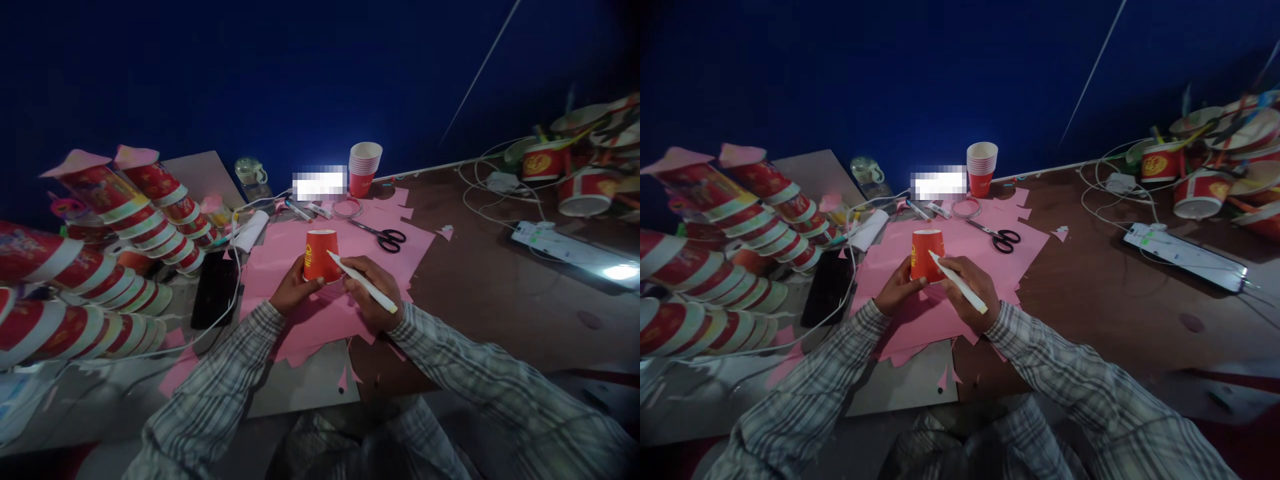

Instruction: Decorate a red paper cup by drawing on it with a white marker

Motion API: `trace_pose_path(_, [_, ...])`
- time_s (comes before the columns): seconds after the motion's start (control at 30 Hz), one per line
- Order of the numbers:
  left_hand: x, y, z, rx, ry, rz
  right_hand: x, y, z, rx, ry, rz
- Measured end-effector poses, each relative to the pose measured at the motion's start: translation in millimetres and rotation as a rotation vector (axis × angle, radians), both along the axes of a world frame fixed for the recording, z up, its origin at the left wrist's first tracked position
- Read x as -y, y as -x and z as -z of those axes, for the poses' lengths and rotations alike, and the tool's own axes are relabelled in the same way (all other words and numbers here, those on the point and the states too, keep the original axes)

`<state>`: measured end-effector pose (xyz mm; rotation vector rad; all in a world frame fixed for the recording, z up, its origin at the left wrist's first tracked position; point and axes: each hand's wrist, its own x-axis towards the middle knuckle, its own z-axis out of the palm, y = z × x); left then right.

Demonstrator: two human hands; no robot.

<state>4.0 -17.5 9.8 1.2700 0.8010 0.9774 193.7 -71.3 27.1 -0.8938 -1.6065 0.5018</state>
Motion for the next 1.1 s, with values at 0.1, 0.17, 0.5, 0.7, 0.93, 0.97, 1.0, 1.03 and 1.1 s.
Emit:
trace_pose_path(0.1, [-0.8, 0.6, 0.5, -0.010, 0.010, -0.001, 0.6, -0.7, 0.0, 0.033, -0.028, -0.020])
trace_pose_path(0.17, [-1.0, 0.6, 1.2, -0.010, 0.008, 0.000, 0.4, -0.6, 1.3, 0.050, -0.042, -0.015])
trace_pose_path(0.5, [0.9, -1.2, 3.1, -0.007, -0.031, 0.016, -2.2, 1.9, 4.3, 0.023, -0.020, 0.008])
trace_pose_path(0.7, [-0.1, -1.0, 3.5, -0.021, -0.028, 0.001, -1.7, 1.4, 3.1, 0.034, -0.017, 0.015])
trace_pose_path(0.93, [-0.8, -1.0, 4.4, -0.002, -0.015, -0.001, -1.4, 1.1, 3.7, 0.051, -0.022, 0.014])
trace_pose_path(0.97, [-0.8, -1.1, 4.3, 0.000, -0.014, 0.000, -1.5, 1.3, 3.9, 0.047, -0.019, 0.013])
trace_pose_path(1.0, [-0.7, -1.2, 4.1, -0.001, -0.015, -0.001, -1.5, 1.5, 4.0, 0.043, -0.018, 0.013])
trace_pose_path(1.03, [-0.7, -1.1, 3.7, -0.003, -0.018, -0.003, -1.4, 1.7, 3.9, 0.038, -0.017, 0.014])
trace_pose_path(1.1, [-0.6, -0.9, 3.0, -0.014, -0.021, -0.006, -1.1, 1.9, 3.6, 0.027, -0.013, 0.017])
